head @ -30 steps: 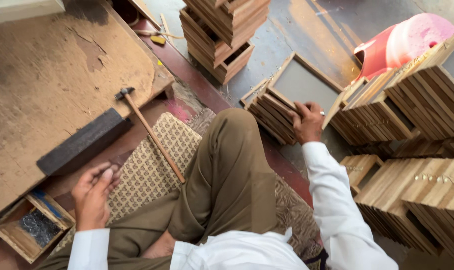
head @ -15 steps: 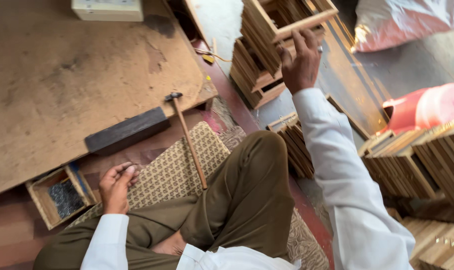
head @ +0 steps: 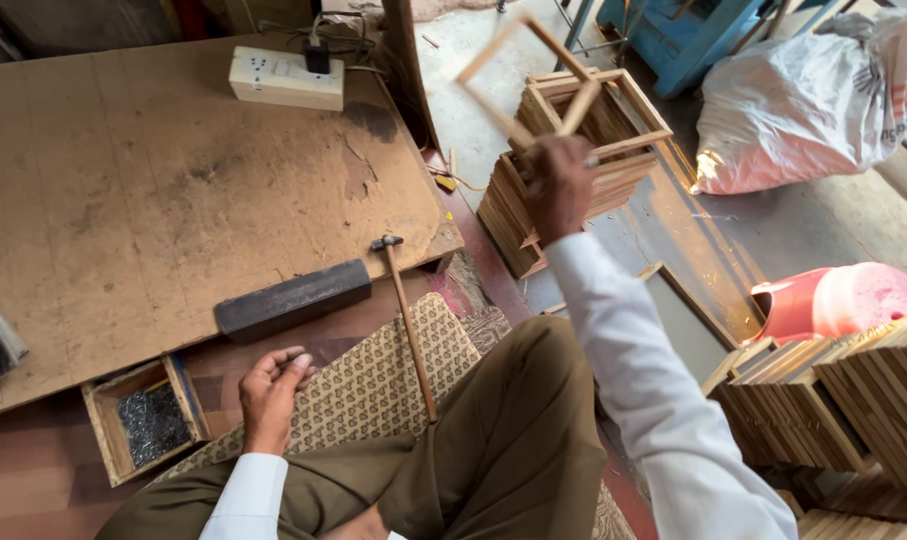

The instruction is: The person assembles picture frames by placing a backing board into a wooden frame, then hammering nails and metal brackets to secure it. The person handles multiple frames one at a time, stacking completed units to the side.

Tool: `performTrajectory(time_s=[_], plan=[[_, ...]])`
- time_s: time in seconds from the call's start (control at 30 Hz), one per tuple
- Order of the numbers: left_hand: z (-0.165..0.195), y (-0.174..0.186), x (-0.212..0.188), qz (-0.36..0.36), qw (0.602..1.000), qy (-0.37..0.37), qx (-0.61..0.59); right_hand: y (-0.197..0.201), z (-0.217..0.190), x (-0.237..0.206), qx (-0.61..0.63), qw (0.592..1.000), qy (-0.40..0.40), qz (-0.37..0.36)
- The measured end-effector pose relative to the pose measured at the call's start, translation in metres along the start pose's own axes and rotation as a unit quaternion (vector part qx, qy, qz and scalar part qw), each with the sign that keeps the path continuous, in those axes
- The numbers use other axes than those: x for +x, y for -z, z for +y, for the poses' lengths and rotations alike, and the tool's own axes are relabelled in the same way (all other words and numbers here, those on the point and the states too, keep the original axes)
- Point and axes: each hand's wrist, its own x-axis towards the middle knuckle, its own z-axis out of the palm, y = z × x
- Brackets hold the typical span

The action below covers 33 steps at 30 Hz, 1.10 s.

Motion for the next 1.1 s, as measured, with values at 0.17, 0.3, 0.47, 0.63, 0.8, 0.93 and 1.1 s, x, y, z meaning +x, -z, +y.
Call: performTrajectory(time_s=[0.17, 0.3, 0.47, 0.63, 0.8, 0.93, 1.1], plan=[[0.003, 0.002, 0.005, -0.003, 0.999, -0.012, -0.042, -0.01, -0.119, -0.064, 0.21, 0.958, 0.146, -0.127], [-0.009, 0.006, 0.019, 0.029, 0.992, -0.024, -0.118, -0.057, -0.176, -0.114, 0.307, 0.905, 0.227, -0.189], [-0.02, 0.02, 0.027, 0.114, 0.978, -0.024, -0.175, -0.102, -0.211, -0.154, 0.317, 0.875, 0.216, -0.296], [-0.005, 0.024, 0.032, 0.2, 0.97, 0.035, -0.131, -0.08, -0.216, -0.166, 0.25, 0.923, 0.168, -0.239], [0.004, 0.022, 0.04, 0.148, 0.964, 0.013, -0.219, -0.051, -0.243, -0.187, 0.289, 0.879, -0.091, -0.369], [-0.002, 0.017, 0.033, 0.058, 0.968, 0.049, -0.238, -0.04, -0.273, -0.188, 0.324, 0.863, -0.127, -0.366], [-0.012, 0.006, 0.027, -0.062, 0.969, 0.038, -0.238, -0.049, -0.288, -0.174, 0.183, 0.92, 0.022, -0.345]])
